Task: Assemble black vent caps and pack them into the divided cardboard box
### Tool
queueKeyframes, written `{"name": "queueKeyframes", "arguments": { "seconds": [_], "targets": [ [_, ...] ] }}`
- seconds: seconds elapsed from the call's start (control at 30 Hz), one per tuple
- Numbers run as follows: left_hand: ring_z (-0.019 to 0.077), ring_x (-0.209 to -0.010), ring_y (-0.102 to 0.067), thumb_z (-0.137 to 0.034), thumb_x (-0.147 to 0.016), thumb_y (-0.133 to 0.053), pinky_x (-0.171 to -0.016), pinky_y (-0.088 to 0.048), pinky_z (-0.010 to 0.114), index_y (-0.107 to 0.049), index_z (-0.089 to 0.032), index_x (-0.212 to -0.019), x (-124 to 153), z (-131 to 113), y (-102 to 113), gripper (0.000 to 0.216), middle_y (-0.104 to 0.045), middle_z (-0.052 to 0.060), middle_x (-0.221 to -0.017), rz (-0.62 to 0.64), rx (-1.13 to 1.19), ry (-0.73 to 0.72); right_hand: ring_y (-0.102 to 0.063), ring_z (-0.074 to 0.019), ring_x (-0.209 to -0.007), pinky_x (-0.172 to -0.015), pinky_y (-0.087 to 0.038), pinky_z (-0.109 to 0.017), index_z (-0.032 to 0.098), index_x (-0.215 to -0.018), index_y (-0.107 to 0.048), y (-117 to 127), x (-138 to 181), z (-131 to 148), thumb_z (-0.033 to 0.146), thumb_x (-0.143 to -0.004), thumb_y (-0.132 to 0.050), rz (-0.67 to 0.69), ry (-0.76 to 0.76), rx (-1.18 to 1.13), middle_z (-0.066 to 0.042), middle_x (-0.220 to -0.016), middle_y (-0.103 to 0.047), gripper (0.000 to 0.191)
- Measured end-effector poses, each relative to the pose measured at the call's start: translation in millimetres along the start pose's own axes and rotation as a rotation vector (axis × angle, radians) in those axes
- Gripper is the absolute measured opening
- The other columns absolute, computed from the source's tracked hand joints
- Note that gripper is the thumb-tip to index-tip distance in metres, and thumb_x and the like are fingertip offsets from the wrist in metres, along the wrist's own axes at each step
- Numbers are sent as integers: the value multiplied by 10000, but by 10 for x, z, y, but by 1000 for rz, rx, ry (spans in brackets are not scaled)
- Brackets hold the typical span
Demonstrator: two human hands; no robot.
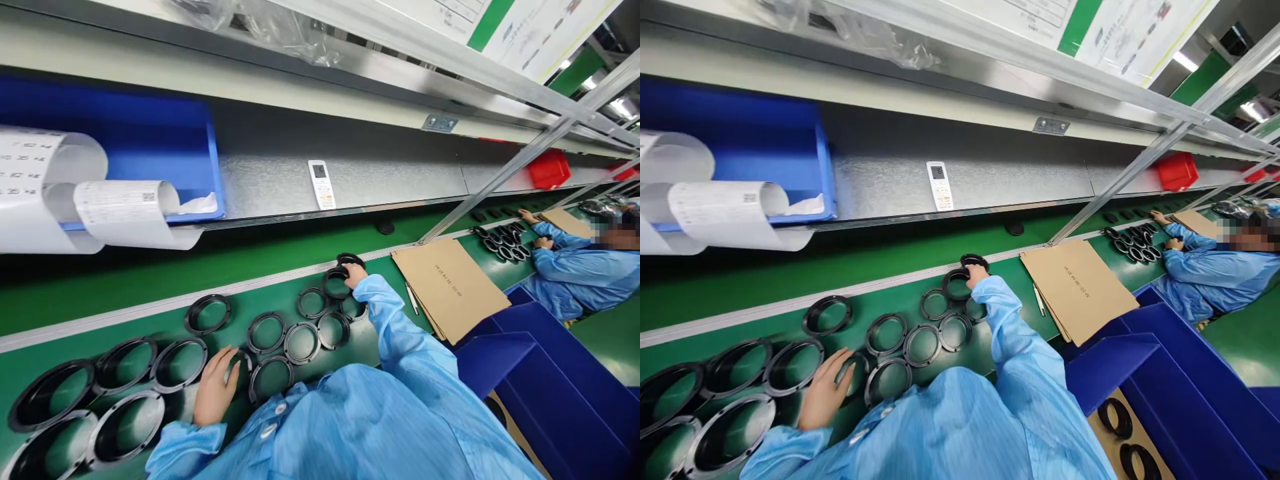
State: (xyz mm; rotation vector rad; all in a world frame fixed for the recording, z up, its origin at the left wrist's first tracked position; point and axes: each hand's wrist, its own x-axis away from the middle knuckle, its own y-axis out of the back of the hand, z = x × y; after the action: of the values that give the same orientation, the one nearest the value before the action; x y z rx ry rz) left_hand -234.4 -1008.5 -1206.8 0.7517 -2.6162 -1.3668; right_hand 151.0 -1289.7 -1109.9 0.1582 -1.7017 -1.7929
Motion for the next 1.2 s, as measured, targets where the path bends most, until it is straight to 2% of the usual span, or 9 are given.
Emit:
{"name": "queueKeyframes", "arguments": {
  "seconds": [0.1, 0.2, 0.4, 0.57, 0.7, 0.83, 0.93, 1.07, 1.2],
  "targets": [
    [316, -1202, -603, -476, -887, -426, -1109, -454, 471, -670, -148, -1126, 50, -27, -44, 474, -653, 173, -1249, 17, -6, 14, -591, -262, -1174, -1019, -463, -411, 55, -1382, -497, -9, 95, -676, 134, -860, -582, -42, -175, -10, -197, -1278, -610, 535],
    [323, -1194, -611, -478, -867, -434, -1092, -470, 475, -672, -164, -1099, 155, -38, -33, 457, -658, 169, -1240, 37, -15, 52, -616, -242, -1123, -981, -472, -360, 106, -1342, -546, -132, 336, -1197, 118, -854, -568, -33, -245, -18, -149, -1219, -646, 488],
    [340, -1153, -640, -477, -843, -427, -1061, -494, 499, -665, -193, -1036, 343, -28, 69, 418, -669, 162, -1239, 62, -72, 149, -554, -207, -1152, -973, -426, -292, 167, -1200, -634, -549, 868, -1721, 9, -740, -560, 46, -159, -1, -88, -1187, -633, 493],
    [336, -1113, -662, -490, -833, -435, -1029, -522, 486, -679, -214, -1004, 261, -120, 72, 406, -685, 143, -1218, 74, -97, 165, -495, -227, -1182, -911, -421, -317, 213, -1122, -655, -890, 891, -1628, -10, -740, -513, 91, -83, -1, -87, -1170, -612, 465],
    [324, -1134, -657, -487, -832, -437, -1037, -521, 475, -697, -239, -996, 102, -258, 53, 396, -701, 114, -1200, 71, -97, 106, -439, -231, -1276, -1003, -396, -363, 212, -1219, -625, -1003, 677, -1459, -6, -746, -515, 100, -6, -36, -106, -1290, -569, 532],
    [338, -1139, -654, -494, -824, -446, -1048, -513, 488, -717, -218, -981, 55, -331, 83, 417, -706, 133, -1190, 71, -104, 72, -308, -252, -1421, -1186, -181, -511, 266, -1373, -536, -986, 488, -1353, 71, -683, -642, 95, 46, -86, -71, -1471, -481, 725],
    [332, -1099, -676, -502, -813, -464, -984, -555, 470, -724, -222, -983, 134, -327, 100, 418, -708, 129, -1195, 72, -120, 101, -370, -260, -1402, -1192, -84, -594, 275, -1384, -540, -940, 339, -1270, 110, -760, -599, 81, 5, -110, -73, -1456, -518, 648],
    [311, -1032, -706, -485, -795, -474, -911, -588, 441, -723, -243, -944, 292, -317, 74, 378, -723, 109, -1177, 70, -128, 142, -521, -203, -1277, -1196, -199, -470, 242, -1362, -575, -863, 94, -1085, 103, -897, -437, 48, -28, -126, -79, -1344, -615, 504],
    [320, -1060, -698, -481, -796, -466, -954, -569, 449, -721, -210, -948, 420, -373, 65, 402, -717, 143, -1182, 62, -128, 161, -463, -216, -1326, -1175, -247, -406, 199, -1354, -577, -811, 9, -847, 141, -942, -408, -21, 8, -123, -101, -1377, -585, 450]
  ]
}}
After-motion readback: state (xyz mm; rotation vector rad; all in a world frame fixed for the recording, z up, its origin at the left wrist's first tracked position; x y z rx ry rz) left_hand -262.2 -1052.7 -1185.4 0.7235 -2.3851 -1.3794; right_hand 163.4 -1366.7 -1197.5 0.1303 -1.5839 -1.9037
